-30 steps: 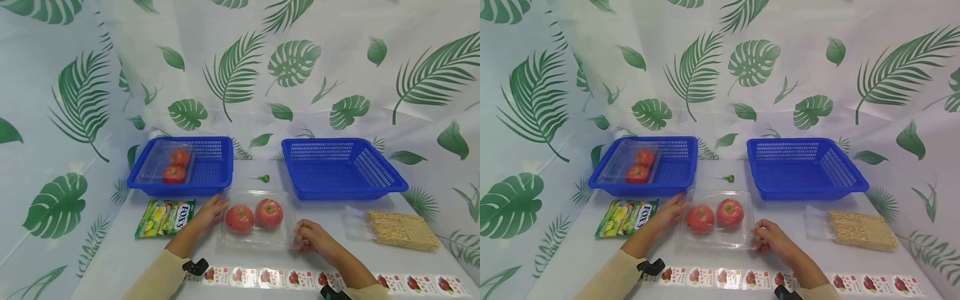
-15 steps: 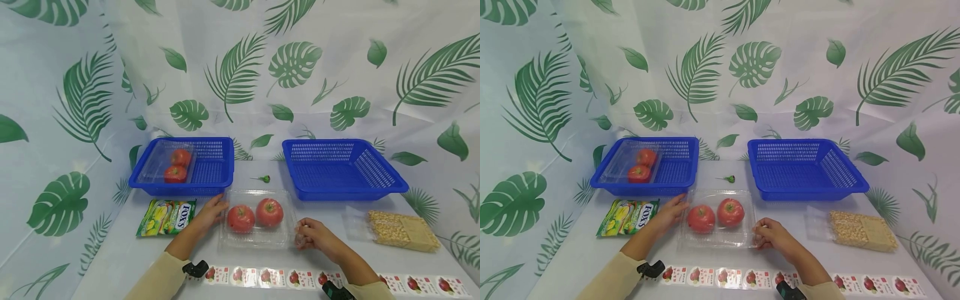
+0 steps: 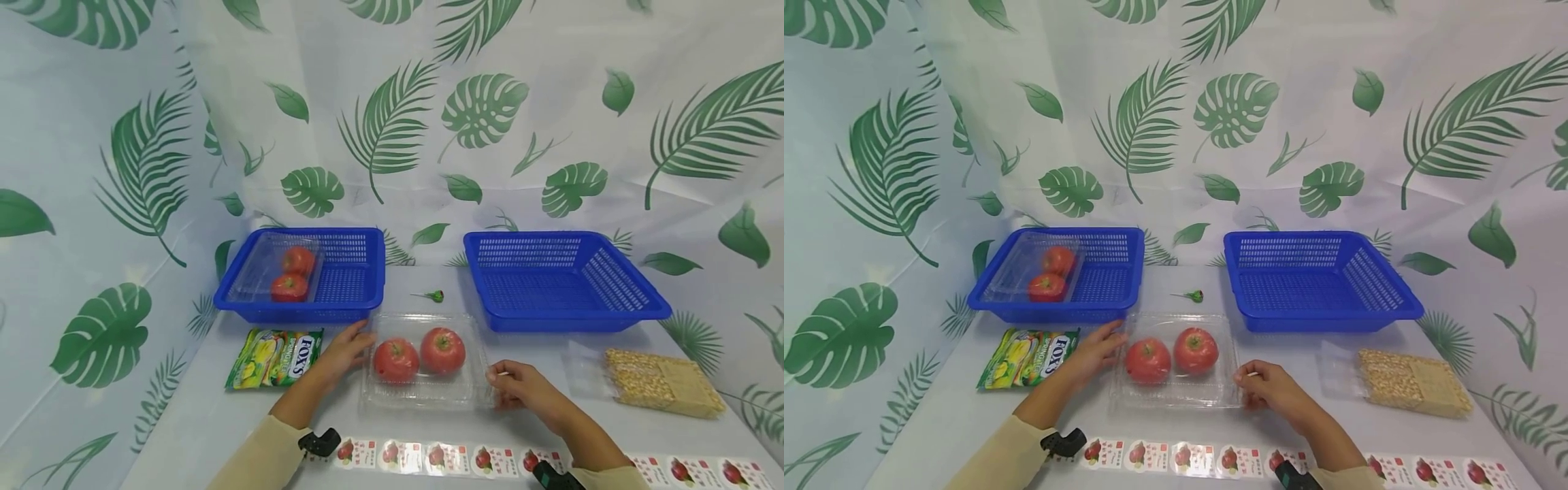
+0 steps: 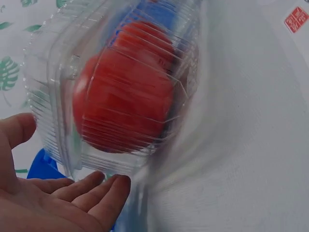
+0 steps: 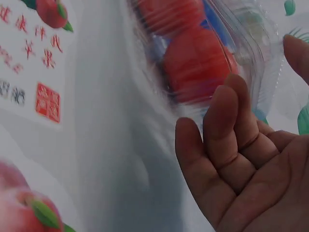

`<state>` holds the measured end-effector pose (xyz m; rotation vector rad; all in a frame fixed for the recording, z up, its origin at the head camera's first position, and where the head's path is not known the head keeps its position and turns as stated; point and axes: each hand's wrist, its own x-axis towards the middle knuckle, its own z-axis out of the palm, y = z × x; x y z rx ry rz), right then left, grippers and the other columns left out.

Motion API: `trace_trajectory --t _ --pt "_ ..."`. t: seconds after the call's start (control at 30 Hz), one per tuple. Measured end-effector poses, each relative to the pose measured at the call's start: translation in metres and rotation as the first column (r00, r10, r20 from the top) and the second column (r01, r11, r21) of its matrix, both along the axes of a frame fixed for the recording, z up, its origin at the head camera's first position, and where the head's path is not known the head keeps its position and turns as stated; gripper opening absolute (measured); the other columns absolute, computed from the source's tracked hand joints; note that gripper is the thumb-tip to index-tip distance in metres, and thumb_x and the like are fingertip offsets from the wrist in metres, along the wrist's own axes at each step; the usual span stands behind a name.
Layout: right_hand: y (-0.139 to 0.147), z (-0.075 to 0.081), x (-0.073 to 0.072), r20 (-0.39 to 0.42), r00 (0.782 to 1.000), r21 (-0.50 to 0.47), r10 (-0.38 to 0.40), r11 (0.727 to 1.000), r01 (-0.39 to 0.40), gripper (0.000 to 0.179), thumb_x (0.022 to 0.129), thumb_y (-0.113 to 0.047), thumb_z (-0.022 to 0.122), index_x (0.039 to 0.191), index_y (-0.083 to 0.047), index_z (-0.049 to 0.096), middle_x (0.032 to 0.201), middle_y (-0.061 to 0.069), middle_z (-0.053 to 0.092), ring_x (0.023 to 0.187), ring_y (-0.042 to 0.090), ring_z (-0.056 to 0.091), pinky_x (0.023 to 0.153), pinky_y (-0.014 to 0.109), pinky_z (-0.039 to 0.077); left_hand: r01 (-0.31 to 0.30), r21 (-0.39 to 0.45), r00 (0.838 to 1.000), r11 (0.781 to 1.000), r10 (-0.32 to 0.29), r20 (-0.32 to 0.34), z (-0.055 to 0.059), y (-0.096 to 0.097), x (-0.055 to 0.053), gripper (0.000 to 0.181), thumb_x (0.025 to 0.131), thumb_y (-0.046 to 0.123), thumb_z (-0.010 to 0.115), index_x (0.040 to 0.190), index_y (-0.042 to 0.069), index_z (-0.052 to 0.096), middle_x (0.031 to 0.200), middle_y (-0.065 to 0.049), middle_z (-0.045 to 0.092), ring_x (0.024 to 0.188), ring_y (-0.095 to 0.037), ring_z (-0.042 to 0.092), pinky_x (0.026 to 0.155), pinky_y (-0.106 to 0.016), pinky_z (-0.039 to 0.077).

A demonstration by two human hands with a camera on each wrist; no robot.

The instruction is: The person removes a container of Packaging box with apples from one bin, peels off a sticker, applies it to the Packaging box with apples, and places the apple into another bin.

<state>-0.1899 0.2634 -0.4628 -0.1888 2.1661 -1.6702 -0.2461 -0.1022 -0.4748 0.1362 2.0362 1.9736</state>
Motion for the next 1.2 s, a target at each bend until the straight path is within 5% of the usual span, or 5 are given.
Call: trace_trajectory --t 0.23,0.5,0.73,0.9,1.2 --pt "0.003 0.013 0.000 -0.162 0.986 0.275 -0.046 0.957 0.090 0.047 0.094 -0.041 0.063 0.115 0.001 0.061 0.081 0.009 0.062 0.073 0.023 0.058 0.064 0.036 0.053 0.051 -0.002 0.999 0.999 -0.051 -0.020 0.010 -0.027 0.012 0.056 0.102 0.026 0.052 0.146 -0.004 0.034 0.137 -0.025 0.049 0.120 -0.036 0.054 0.099 -0.045 0.045" --pt "-0.009 0.035 0.003 -0.354 0.934 0.428 -0.050 0.879 0.210 0.043 0.092 -0.048 0.064 0.109 -0.009 0.066 0.077 0.007 0.061 0.069 0.020 0.054 0.055 0.032 0.045 0.130 -0.187 0.987 0.974 -0.144 -0.064 0.021 -0.078 0.047 0.048 0.099 0.021 0.057 0.136 -0.008 0.047 0.127 -0.022 0.059 0.112 -0.033 0.060 0.097 -0.043 0.048" --pt "-0.027 0.033 0.006 -0.519 0.855 0.440 -0.002 0.856 0.269 0.035 0.091 -0.043 0.067 0.102 -0.011 0.069 0.072 -0.006 0.059 0.064 0.013 0.052 0.055 0.027 0.045 0.215 -0.385 0.952 0.898 -0.280 -0.121 0.026 -0.108 0.078 0.044 0.097 0.020 0.062 0.134 -0.003 0.053 0.118 -0.014 0.064 0.108 -0.025 0.061 0.090 -0.034 0.051" --pt "-0.038 0.034 0.008 -0.593 0.805 0.423 0.023 0.860 0.286 0.023 0.091 -0.034 0.069 0.098 -0.012 0.070 0.072 -0.011 0.058 0.067 0.011 0.052 0.057 0.027 0.046 0.191 -0.485 0.964 0.853 -0.257 -0.072 0.023 -0.127 0.099 0.048 0.091 0.022 0.070 0.130 -0.002 0.056 0.106 -0.007 0.066 0.091 -0.021 0.062 0.073 -0.030 0.054" --pt "-0.039 0.028 0.000 -0.764 0.642 0.378 0.058 0.848 0.372 0.022 0.083 -0.016 0.078 0.103 -0.012 0.070 0.102 -0.006 0.064 0.095 0.020 0.060 0.076 0.039 0.052 0.152 -0.683 0.984 0.714 -0.176 0.034 0.015 -0.157 0.119 0.057 0.073 0.031 0.085 0.119 0.006 0.064 0.095 0.001 0.059 0.085 -0.020 0.052 0.072 -0.037 0.048"
